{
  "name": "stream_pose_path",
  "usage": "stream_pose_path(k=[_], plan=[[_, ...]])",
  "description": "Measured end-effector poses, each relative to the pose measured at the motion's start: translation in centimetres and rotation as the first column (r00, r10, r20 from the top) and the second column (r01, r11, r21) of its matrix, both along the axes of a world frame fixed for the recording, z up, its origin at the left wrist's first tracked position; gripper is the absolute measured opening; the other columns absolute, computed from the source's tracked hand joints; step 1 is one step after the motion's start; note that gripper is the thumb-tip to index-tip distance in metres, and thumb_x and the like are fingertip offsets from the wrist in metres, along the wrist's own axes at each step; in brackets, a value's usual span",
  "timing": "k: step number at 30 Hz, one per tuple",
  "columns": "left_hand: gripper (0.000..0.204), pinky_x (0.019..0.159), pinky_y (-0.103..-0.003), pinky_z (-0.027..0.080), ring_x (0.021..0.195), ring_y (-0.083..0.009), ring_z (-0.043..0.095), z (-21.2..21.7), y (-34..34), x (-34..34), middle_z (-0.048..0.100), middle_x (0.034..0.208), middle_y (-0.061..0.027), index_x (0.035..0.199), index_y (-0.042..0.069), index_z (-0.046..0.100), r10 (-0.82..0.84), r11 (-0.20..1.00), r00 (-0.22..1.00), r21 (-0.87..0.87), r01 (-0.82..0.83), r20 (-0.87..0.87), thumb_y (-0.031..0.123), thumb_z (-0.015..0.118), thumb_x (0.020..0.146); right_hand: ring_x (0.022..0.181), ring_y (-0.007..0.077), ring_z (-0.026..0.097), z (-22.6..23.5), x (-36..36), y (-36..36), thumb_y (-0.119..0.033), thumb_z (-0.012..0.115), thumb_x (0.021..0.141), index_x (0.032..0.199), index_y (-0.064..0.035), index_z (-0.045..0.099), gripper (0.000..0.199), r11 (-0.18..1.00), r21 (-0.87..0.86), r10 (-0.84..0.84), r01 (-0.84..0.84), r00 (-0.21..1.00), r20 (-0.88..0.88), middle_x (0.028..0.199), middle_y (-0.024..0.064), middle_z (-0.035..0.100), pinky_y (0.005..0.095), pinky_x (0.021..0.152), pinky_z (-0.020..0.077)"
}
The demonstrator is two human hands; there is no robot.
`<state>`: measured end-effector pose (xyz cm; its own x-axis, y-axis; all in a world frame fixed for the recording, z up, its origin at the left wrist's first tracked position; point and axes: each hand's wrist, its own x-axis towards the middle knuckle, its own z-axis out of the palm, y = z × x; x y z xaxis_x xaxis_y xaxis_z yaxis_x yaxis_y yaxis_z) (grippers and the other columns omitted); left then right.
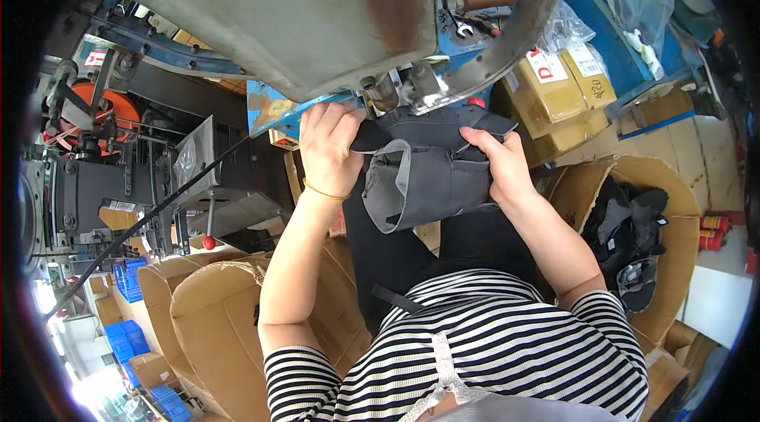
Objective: Inspecting, adjusting, and aligning a leather shoe upper component at an industrial assembly workstation.
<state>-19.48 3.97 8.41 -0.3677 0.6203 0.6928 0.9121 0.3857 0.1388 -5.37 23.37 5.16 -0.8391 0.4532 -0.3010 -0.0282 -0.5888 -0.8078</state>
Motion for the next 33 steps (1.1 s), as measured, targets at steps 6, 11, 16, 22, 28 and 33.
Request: stream_pose_path(k=[6, 11, 16, 22, 28, 33], plan=[[0.035, 0.073, -0.038, 0.042, 0.079, -0.0304, 0.055, -0.4, -1.2, -0.4, 0.058, 0.082, -0.0096, 0.089, 0.003, 0.061, 0.020, 1.000, 1.000, 0.021, -0.021, 0.018, -0.006, 0.058, 0.055, 0.075, 0.0132, 0.065, 0.9, -0.9, 0.0, -0.007, 0.069, 0.080, 0.094, 0.0001, 0.067, 0.016, 0.993, 0.064, 0.103, -0.103, 0.995, -0.011, 0.087, 0.0058, 0.069, 0.0274, 0.070, 0.0521], [0.039, 0.077, -0.039, 0.041, 0.081, -0.0323, 0.054, -0.5, -1.2, 0.4, 0.057, 0.082, -0.0108, 0.088, 0.003, 0.061, 0.047, 0.999, 0.993, 0.020, -0.050, 0.112, -0.009, 0.053, 0.052, 0.066, 0.0152, 0.066, 0.9, -1.4, 0.0, -0.009, 0.068, 0.080, 0.091, 0.0036, 0.067, 0.017, 0.996, 0.031, 0.080, -0.080, 0.997, 0.021, 0.081, 0.0094, 0.069, 0.0276, 0.060, 0.0526], [0.034, 0.081, -0.039, 0.040, 0.083, -0.0327, 0.052, -0.3, -1.3, 0.9, 0.058, 0.084, -0.0101, 0.086, 0.004, 0.060, 0.024, 1.000, 0.985, -0.005, -0.024, 0.172, -0.002, 0.057, 0.053, 0.071, 0.0121, 0.064, 0.1, -1.5, 0.3, -0.009, 0.069, 0.080, 0.092, -0.0003, 0.067, 0.015, 0.986, 0.023, 0.165, -0.168, 0.982, 0.093, 0.084, 0.0054, 0.069, 0.0265, 0.065, 0.0515], [0.031, 0.080, -0.038, 0.039, 0.083, -0.0322, 0.052, -0.3, -1.5, 0.7, 0.060, 0.087, -0.0100, 0.083, 0.003, 0.060, -0.015, 1.000, 0.981, -0.002, 0.015, 0.191, 0.002, 0.057, 0.053, 0.065, 0.0150, 0.065, 0.1, -1.4, 0.0, -0.010, 0.070, 0.078, 0.089, 0.0031, 0.067, 0.018, 0.991, 0.102, 0.084, -0.090, 0.994, 0.067, 0.081, 0.0092, 0.069, 0.0277, 0.059, 0.0515], [0.028, 0.080, -0.037, 0.039, 0.082, -0.0319, 0.053, -0.2, -1.7, 0.5, 0.060, 0.084, -0.0097, 0.080, 0.003, 0.059, 0.015, 1.000, 0.985, -0.003, -0.014, 0.170, 0.000, 0.054, 0.053, 0.066, 0.0142, 0.064, 0.8, -1.7, 0.0, -0.007, 0.069, 0.078, 0.091, 0.0032, 0.067, 0.016, 0.988, 0.137, 0.075, -0.077, 0.997, 0.016, 0.082, 0.0086, 0.069, 0.0272, 0.060, 0.0512], [0.027, 0.080, -0.037, 0.040, 0.082, -0.0319, 0.054, -0.8, -2.5, 0.4, 0.060, 0.083, -0.0098, 0.080, 0.002, 0.059, 0.025, 0.999, 0.980, 0.026, -0.031, 0.195, -0.004, 0.052, 0.054, 0.067, 0.0142, 0.064, 1.3, -2.6, -0.2, -0.006, 0.068, 0.079, 0.092, 0.0051, 0.067, 0.018, 0.974, 0.182, 0.136, -0.134, 0.991, 0.006, 0.082, 0.0089, 0.069, 0.0262, 0.060, 0.0510]])
